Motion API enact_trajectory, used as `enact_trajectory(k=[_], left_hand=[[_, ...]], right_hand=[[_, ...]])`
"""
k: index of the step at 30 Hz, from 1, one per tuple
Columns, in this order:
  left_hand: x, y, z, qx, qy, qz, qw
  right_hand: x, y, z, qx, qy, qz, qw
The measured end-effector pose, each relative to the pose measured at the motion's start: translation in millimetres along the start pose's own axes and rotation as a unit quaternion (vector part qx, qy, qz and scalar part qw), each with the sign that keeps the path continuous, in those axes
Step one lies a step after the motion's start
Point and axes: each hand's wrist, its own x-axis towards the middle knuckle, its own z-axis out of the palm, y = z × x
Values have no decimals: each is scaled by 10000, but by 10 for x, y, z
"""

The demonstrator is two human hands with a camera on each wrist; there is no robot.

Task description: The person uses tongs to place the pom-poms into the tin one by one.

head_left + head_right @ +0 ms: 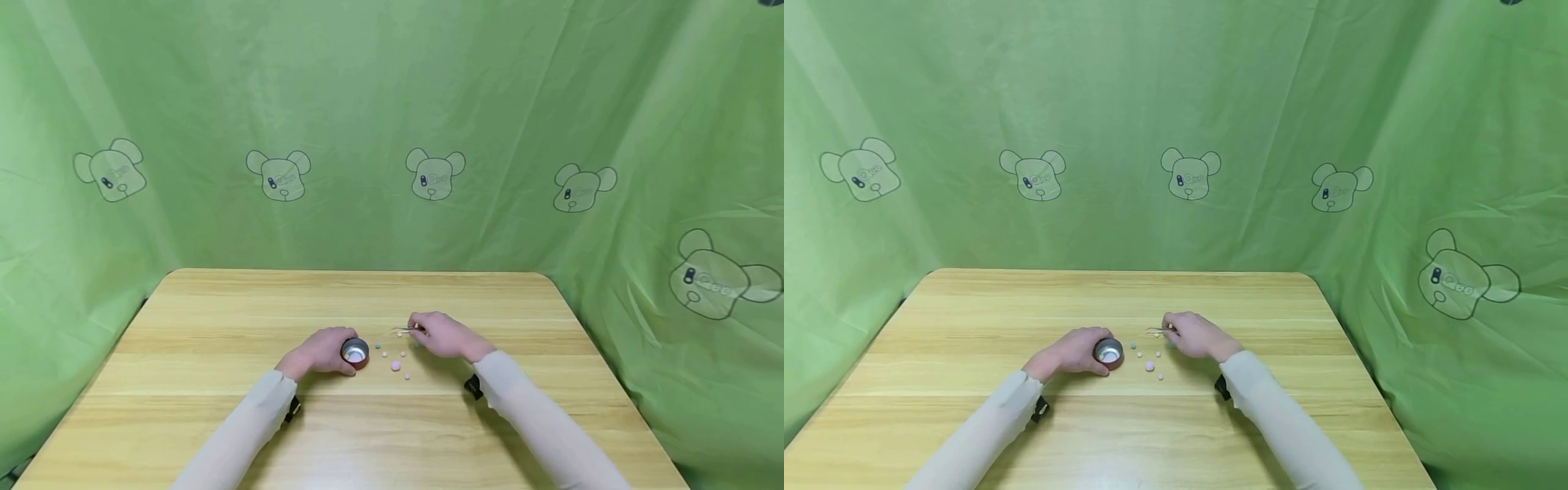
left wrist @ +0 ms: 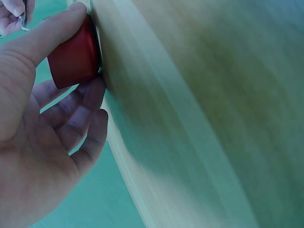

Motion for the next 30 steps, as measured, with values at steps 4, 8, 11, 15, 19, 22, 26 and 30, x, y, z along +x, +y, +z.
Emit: enact_trajectory(k=[4,8,11,15,19,22,26,30], left_hand=[[-5,-6,-4,12,21,28,10000],[-8,-9,-1,6,6,46,10000],[-8,-5,0,-8,3,26,10000],[-3,-4,3,-11,3,-6,10000],[2,-12,8,-1,-17,-58,10000],[6,-11,8,-5,-27,-82,10000],[0,-5,4,-19,-31,-78,10000],[-6,-10,6,-7,-22,-48,10000]], right_hand=[[-64,120,-22,-67,32,69,9999],[-132,247,-18,-161,57,102,9998],[-186,320,-13,-183,55,137,9997],[-249,387,6,-170,4,188,9997],[-276,420,37,-192,-90,230,9995],[-285,430,56,-166,-138,250,9995],[-287,442,76,-118,-153,251,9995],[-286,462,99,-117,-176,214,9995]])
